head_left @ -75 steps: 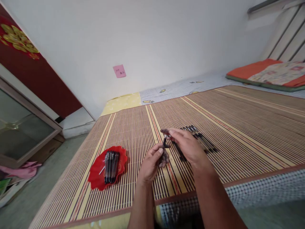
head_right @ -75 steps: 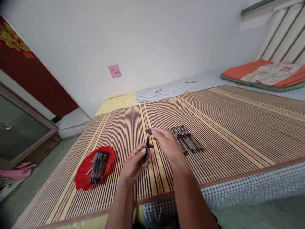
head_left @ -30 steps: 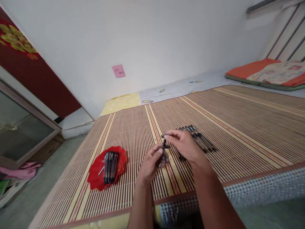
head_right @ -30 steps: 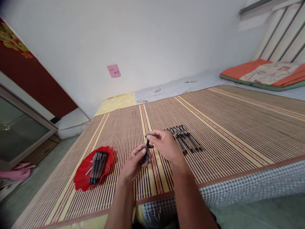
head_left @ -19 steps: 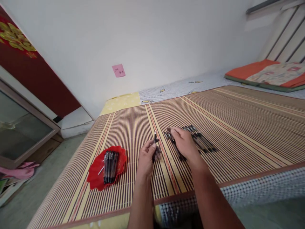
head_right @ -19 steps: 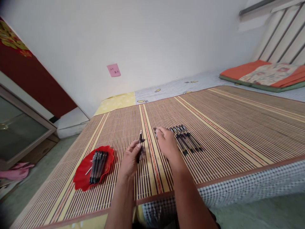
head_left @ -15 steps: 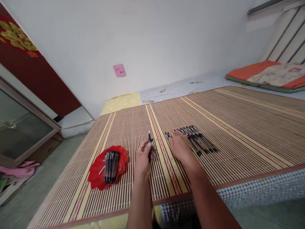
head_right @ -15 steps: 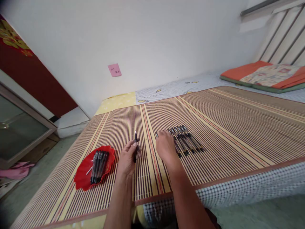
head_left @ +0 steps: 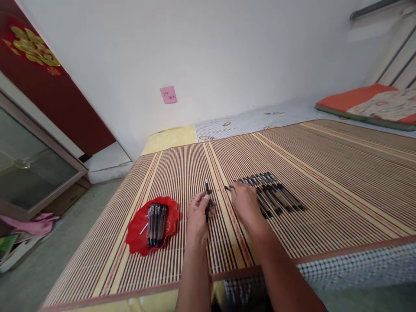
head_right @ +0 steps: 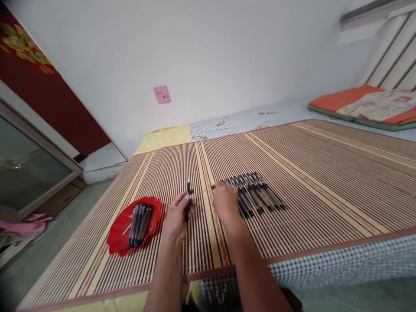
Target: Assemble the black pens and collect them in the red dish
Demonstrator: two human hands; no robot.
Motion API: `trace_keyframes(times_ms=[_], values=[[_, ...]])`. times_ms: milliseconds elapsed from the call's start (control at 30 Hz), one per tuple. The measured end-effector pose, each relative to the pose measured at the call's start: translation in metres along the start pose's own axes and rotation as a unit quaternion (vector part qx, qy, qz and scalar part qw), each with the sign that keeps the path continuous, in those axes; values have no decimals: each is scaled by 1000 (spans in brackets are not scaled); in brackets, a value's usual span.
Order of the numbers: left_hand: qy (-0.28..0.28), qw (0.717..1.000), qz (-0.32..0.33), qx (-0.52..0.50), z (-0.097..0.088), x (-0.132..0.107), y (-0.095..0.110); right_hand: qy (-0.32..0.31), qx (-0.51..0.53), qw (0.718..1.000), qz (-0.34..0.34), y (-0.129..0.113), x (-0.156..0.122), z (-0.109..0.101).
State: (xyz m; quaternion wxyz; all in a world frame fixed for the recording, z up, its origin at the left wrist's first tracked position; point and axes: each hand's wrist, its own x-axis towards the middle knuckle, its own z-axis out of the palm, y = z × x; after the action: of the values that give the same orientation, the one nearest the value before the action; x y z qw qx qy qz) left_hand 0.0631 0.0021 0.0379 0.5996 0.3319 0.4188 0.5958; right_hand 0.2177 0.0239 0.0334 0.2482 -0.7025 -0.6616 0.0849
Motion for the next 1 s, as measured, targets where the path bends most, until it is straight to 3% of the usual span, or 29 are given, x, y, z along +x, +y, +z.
trace_keyframes(times_ms=[100, 333, 733, 1000], values=[[3, 1000, 0, 1, 1, 0, -1, 18, -20, 1000, 14, 5, 0, -1], [2, 1000, -13, 13, 4, -1, -3, -48, -72, 996, -24, 1, -2, 16], [-8, 1000, -7, 10, 2, 1, -5, -81, -57, 994, -40, -12, -8, 14], [-18, 1000, 5, 23, 0, 1, -4, -149, -37, 988, -22, -11, -17, 9]])
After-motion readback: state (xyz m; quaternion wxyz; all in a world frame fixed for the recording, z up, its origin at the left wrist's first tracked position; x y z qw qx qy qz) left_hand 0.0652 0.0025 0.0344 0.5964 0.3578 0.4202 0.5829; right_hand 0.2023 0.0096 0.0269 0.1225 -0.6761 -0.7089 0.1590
